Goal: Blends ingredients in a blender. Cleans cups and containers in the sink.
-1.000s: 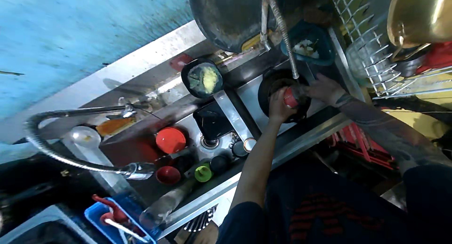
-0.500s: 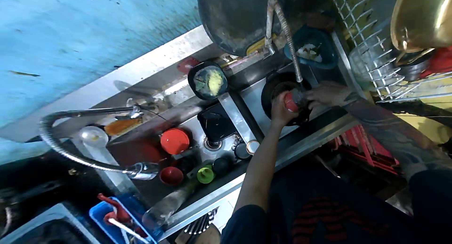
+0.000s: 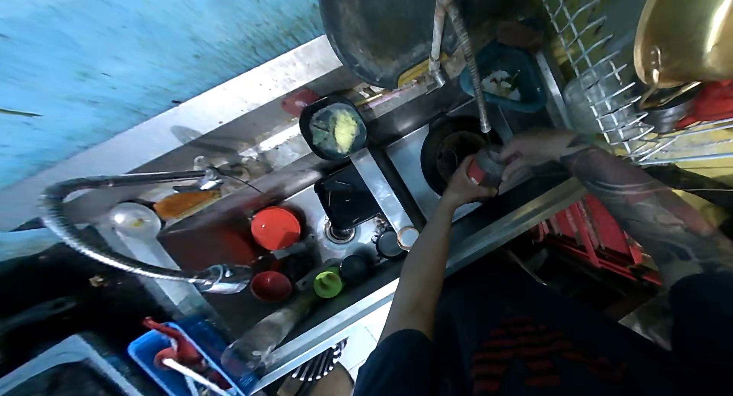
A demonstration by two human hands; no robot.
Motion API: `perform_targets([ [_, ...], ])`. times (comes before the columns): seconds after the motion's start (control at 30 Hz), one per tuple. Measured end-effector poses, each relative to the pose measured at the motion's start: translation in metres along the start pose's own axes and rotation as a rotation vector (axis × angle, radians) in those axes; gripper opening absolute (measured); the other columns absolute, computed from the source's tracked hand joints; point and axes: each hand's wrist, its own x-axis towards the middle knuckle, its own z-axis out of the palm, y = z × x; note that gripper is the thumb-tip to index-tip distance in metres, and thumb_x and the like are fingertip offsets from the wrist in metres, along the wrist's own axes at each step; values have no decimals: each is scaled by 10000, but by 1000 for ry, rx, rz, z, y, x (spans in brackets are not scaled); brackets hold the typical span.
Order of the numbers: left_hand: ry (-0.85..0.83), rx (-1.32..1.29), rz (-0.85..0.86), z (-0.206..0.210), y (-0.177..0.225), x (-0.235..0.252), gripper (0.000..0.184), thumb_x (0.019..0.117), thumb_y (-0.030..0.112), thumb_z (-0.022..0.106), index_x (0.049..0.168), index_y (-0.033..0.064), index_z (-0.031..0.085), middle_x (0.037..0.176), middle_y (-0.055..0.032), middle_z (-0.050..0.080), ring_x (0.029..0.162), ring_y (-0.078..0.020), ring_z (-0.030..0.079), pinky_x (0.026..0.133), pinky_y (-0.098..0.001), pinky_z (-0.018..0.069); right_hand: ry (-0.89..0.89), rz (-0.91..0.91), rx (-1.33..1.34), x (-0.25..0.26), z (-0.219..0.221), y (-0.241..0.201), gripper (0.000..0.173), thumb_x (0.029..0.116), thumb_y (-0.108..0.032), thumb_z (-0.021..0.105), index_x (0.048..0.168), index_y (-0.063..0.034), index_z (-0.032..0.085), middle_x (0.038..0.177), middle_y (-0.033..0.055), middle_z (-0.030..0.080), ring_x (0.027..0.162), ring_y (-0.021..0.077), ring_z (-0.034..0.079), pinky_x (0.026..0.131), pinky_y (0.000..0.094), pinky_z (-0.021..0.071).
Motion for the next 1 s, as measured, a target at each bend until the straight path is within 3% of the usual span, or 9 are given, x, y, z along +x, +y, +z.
perform_targets([
  [0.07, -95, -143, -58, 0, 1, -1, 1088, 635, 131, 955, 1552, 109, 370, 1412, -124, 593, 1267, -201, 606, 1065, -423, 539, 3, -80, -214, -1, -8, 8, 446, 930, -535, 699, 1044, -106, 736, 1071, 94, 709, 1055, 328, 652, 930, 603, 508],
  [0.2, -161, -356, -82, -2, 1, -5, 1034, 682, 95, 912, 1546, 91, 343, 1379, -105, 615, 1236, -190, 626, 1038, -410, 557, 72, -37, 31, -1, 0, -6, 407, 952, -379, 736, 1234, -95, 665, 1146, 101, 695, 1021, 266, 683, 955, 539, 547],
  [0.33, 180, -252, 119, 25, -5, 5, 1237, 575, 154, 993, 1576, 101, 268, 1443, -124, 556, 1279, -192, 593, 1070, -409, 541, 108, 175, 117, 13, 6, -29, 480, 994, -388, 675, 1374, -106, 590, 1172, 139, 690, 1045, 319, 679, 950, 598, 527],
  [0.47, 500, -171, 140, 57, -1, 17, 1213, 560, 206, 1004, 1555, 113, 316, 1431, -150, 557, 1254, -211, 607, 1035, -418, 561, 206, 314, 129, 25, 6, -41, 418, 934, -451, 733, 1100, -71, 680, 987, 145, 698, 921, 341, 687, 850, 614, 549],
  [0.57, 334, -187, 67, 51, 8, 14, 1131, 599, 186, 993, 1535, 123, 360, 1382, -137, 600, 1225, -210, 631, 1021, -426, 571, 222, 231, 195, 12, 2, -28, 409, 891, -433, 789, 1094, -82, 737, 992, 128, 730, 910, 289, 710, 877, 549, 572],
  [0.63, 163, -208, 79, 37, 4, 12, 1111, 582, 114, 980, 1527, 118, 394, 1393, -129, 595, 1243, -213, 618, 1034, -433, 564, 126, 174, 235, 5, -1, -16, 384, 859, -408, 827, 1010, -67, 736, 918, 116, 714, 854, 265, 689, 841, 534, 566],
  [0.73, -37, -187, 33, 12, -2, 5, 1066, 594, 102, 955, 1521, 123, 429, 1392, -116, 604, 1245, -205, 618, 1042, -433, 556, -71, 97, 200, 0, -8, -9, 329, 866, -269, 842, 1084, -47, 734, 1019, 124, 722, 953, 264, 693, 932, 515, 552],
  [0.9, -247, -330, -107, -15, 4, -9, 897, 677, 141, 898, 1457, 62, 462, 1236, -119, 686, 1077, -205, 694, 938, -404, 597, -186, 72, -178, 15, -18, -29, 391, 835, -215, 862, 1195, -140, 731, 1148, 135, 707, 1064, 362, 672, 939, 621, 520],
  [1.0, -237, -232, -34, -22, 11, -8, 956, 623, 92, 909, 1471, 66, 469, 1274, -100, 676, 1135, -177, 669, 996, -391, 570, -201, 114, -15, 23, -7, -38, 278, 829, -112, 852, 1076, -48, 742, 1001, 173, 714, 949, 357, 685, 888, 600, 536],
])
